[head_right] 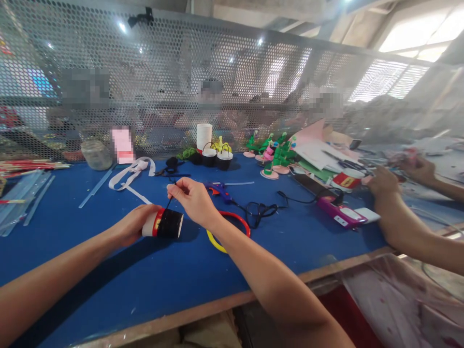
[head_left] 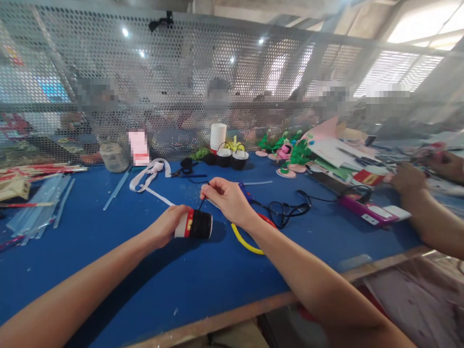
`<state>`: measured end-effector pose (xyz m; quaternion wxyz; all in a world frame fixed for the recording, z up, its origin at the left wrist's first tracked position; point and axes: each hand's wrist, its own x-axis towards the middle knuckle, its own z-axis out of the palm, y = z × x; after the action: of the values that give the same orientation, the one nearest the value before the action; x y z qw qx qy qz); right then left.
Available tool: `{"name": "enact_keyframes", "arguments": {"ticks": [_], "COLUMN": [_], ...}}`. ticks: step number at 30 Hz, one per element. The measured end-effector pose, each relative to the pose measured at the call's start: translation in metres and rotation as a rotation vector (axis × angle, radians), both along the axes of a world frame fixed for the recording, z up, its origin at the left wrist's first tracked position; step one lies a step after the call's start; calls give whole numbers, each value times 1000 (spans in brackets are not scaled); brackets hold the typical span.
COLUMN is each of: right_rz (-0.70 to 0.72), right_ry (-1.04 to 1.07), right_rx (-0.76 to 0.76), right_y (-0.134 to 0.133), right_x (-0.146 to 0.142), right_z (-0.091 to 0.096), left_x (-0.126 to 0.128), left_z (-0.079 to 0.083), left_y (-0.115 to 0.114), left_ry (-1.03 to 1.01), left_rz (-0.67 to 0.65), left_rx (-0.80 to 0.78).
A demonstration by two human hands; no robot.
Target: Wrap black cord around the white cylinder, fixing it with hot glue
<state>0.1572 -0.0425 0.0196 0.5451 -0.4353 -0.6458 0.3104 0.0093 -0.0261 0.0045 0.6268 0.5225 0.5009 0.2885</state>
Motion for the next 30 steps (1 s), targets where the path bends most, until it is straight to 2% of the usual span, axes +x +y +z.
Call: {"name": "enact_keyframes", "arguments": {"ticks": [6, 14, 20, 30], "right_rz": [-25, -72, -114, -149], "right_ry": [-62, -124, -189, -312], "right_rx": [39, 83, 41, -17], "right_y": [3, -1, 4, 9], "right_x": [1, 1, 3, 4], "right_z": [-3, -1, -4, -10], "left_x": [3, 4, 4, 2], "left_z": [-2, -1, 1, 7], "left_y": [-5, -7, -11, -15], "left_ry": [23, 102, 203, 150], "left_rz": [-63, -64, -103, -229], "left_rx": [34, 70, 166, 283]}}
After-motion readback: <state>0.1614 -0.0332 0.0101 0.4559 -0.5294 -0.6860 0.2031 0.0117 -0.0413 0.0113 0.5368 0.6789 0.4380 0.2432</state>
